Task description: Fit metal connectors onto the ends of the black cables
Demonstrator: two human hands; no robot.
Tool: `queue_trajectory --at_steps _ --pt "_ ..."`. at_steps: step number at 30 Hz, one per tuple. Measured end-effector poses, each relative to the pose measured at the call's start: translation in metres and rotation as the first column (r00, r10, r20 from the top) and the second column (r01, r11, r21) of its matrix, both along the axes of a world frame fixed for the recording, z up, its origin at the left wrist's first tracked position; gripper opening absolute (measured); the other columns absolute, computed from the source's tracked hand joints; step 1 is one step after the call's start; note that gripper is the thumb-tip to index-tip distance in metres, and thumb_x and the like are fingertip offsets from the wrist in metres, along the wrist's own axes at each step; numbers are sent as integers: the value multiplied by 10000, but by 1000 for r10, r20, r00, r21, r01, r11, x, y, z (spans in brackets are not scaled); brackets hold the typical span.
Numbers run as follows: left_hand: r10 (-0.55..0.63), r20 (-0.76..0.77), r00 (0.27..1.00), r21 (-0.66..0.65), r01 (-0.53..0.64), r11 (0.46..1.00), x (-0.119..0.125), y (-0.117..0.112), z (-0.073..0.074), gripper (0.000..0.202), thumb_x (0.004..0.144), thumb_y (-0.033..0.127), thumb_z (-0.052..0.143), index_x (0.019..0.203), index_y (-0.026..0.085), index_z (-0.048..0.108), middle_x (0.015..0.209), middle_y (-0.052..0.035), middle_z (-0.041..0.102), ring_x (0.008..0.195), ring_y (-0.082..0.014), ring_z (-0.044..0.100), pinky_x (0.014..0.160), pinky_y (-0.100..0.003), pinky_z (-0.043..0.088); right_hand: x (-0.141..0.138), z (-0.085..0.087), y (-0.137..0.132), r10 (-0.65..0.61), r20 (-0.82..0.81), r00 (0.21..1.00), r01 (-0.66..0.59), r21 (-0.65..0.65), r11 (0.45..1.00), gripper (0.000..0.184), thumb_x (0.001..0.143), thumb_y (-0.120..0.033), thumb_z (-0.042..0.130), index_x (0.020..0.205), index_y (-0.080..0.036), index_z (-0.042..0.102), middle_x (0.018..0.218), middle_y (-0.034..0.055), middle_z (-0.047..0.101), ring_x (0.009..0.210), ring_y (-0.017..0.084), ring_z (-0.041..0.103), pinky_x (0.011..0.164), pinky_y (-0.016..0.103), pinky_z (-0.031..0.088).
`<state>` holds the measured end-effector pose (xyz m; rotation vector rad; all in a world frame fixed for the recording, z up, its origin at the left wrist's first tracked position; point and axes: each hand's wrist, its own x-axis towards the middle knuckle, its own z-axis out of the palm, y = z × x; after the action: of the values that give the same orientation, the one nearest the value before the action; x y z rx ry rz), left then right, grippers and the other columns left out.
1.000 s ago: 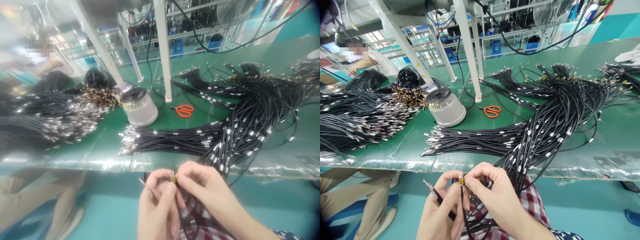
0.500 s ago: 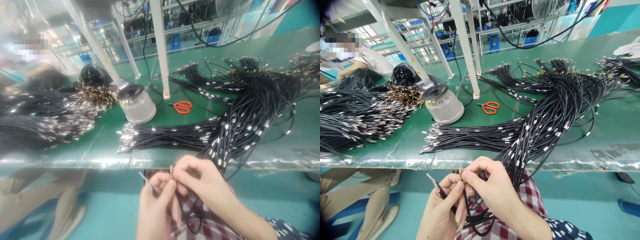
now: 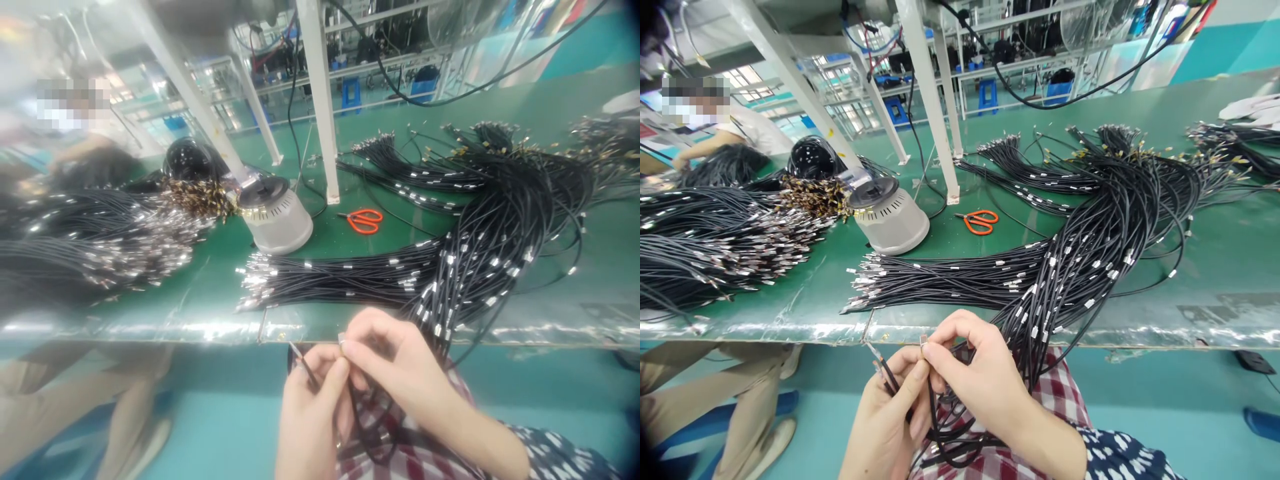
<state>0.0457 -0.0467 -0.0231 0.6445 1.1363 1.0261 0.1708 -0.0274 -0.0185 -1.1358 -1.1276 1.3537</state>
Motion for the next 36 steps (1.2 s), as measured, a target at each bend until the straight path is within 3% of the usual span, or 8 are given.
queue_trajectory --at_steps 6,12,19,22,27,30,33,36 --pt "34 -39 999 3 -34 999 -5 2 2 287 646 342 831 678 151 620 454 81 470 346 -1 288 360 -132 175 -1 2 -10 -126 193 973 76 248 966 123 791 -116 644 689 -182 628 762 6 615 754 137 594 705 250 472" --pt "0 -38 999 59 2 998 -4 -3 2 277 719 383 773 664 128 678 504 9 598 326 3 376 386 -140 215 7 5 6 204 -149 968 -220 -104 970 173 747 -277 742 700 -153 631 759 0 592 489 84 553 484 235 447" --pt "-59 147 987 -43 65 997 -11 2 -5 306 730 376 767 616 124 636 505 12 592 302 14 321 376 -159 183 16 1 26 384 -129 914 -388 -3 922 208 790 -308 715 685 -137 664 789 14 604 641 106 591 642 251 476" --pt "-102 214 971 -65 118 991 -13 3 -8 314 744 384 755 614 126 631 411 48 496 298 7 287 361 -153 189 11 0 24 332 3 943 -332 7 943 217 877 -291 614 738 -138 679 817 32 626 769 123 588 744 245 464" --pt "-34 191 981 -64 47 997 -14 7 -16 235 713 353 786 740 151 668 387 83 442 305 2 224 339 -141 172 9 1 20 257 50 965 -257 -10 966 161 845 -315 645 806 -163 682 910 19 562 589 79 553 570 225 464" --pt "51 175 983 -49 -43 998 -19 6 -14 262 725 405 766 855 203 663 401 104 414 314 -10 169 332 -150 142 23 2 30 14 47 999 -16 37 999 192 855 -369 638 862 -184 690 712 -2 579 580 101 522 557 220 435" --pt "0 185 983 -40 7 999 -23 -3 -5 332 730 493 731 700 181 621 450 63 463 333 -16 215 361 -178 133 25 -1 40 -211 7 978 210 36 977 272 827 -429 663 945 -186 687 607 -8 591 553 115 518 522 219 420" --pt "-260 246 934 -2 269 963 -21 -13 2 385 728 525 718 677 147 662 444 42 429 376 -37 275 397 -209 149 1 -12 38 10 16 1000 -9 -44 999 300 791 -433 695 932 -167 690 662 15 638 595 136 594 580 247 480"
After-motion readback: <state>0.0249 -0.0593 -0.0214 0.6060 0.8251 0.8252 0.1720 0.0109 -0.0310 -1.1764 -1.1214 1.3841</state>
